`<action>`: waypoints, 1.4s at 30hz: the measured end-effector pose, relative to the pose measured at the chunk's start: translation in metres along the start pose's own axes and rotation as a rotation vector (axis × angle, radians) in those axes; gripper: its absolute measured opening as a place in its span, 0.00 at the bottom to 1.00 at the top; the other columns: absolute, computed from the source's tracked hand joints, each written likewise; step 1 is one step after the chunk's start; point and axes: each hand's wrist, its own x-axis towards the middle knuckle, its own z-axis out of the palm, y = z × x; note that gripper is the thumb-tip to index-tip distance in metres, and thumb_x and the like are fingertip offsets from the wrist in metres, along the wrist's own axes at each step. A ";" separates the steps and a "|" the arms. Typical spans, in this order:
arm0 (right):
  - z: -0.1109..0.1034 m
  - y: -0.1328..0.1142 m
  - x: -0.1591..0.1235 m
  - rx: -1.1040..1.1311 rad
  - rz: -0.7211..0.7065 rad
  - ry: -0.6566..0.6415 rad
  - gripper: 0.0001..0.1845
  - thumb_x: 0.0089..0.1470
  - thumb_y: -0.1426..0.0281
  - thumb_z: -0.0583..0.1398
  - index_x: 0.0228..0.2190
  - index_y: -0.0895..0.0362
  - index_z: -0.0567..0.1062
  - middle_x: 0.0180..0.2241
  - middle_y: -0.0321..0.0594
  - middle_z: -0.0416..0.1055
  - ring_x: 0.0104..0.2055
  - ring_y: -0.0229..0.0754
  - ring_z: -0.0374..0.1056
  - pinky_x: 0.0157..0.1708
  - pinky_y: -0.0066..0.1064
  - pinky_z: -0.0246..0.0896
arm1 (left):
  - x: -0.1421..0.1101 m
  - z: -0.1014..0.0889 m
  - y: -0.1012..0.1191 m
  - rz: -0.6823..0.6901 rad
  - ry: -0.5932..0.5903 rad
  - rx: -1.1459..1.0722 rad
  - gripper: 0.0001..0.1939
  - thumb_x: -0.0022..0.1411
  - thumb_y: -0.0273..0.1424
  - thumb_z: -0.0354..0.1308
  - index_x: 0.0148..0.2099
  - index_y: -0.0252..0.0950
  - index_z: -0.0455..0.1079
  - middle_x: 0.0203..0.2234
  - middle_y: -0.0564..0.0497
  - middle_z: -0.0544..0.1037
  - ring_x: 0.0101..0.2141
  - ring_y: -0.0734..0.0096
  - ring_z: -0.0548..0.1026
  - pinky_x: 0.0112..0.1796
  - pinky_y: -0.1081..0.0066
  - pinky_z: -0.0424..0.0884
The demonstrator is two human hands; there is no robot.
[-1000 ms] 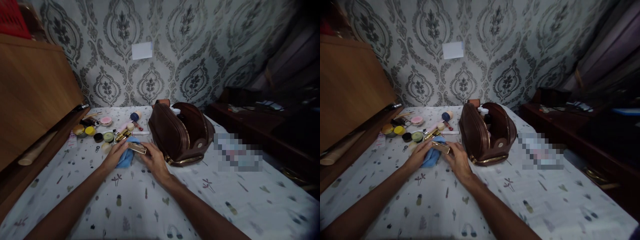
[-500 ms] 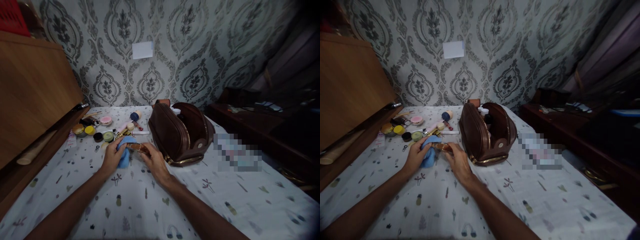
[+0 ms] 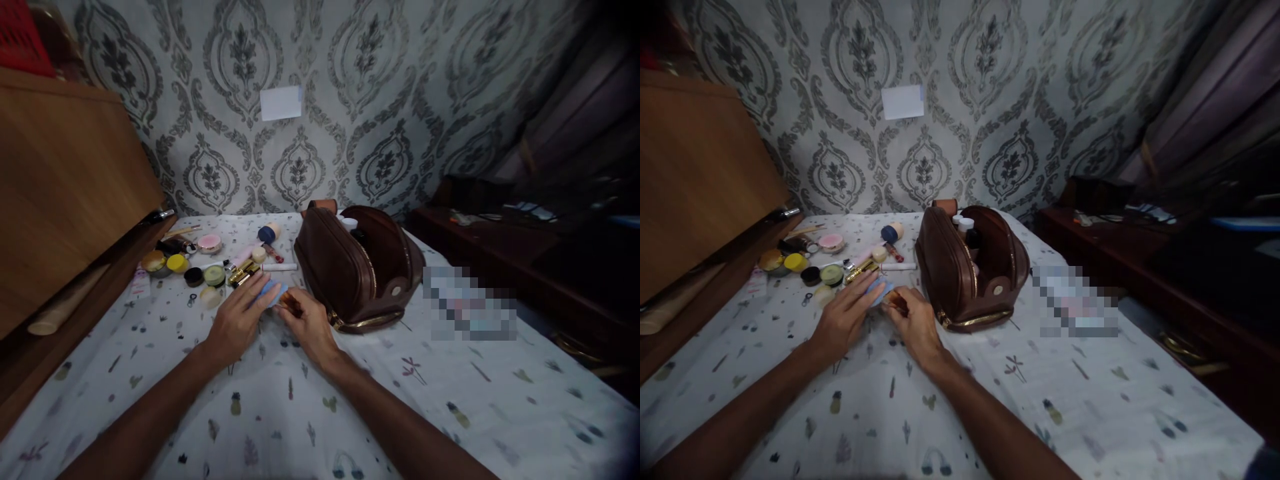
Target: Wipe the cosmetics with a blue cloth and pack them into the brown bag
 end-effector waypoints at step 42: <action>0.003 0.004 0.000 -0.130 -0.032 -0.002 0.06 0.51 0.69 0.61 0.26 0.55 0.68 0.26 0.34 0.64 0.28 0.38 0.60 0.30 0.28 0.56 | -0.004 0.009 0.004 0.038 -0.025 0.014 0.30 0.69 0.19 0.41 0.70 0.39 0.52 0.62 0.39 0.67 0.63 0.57 0.63 0.61 0.49 0.64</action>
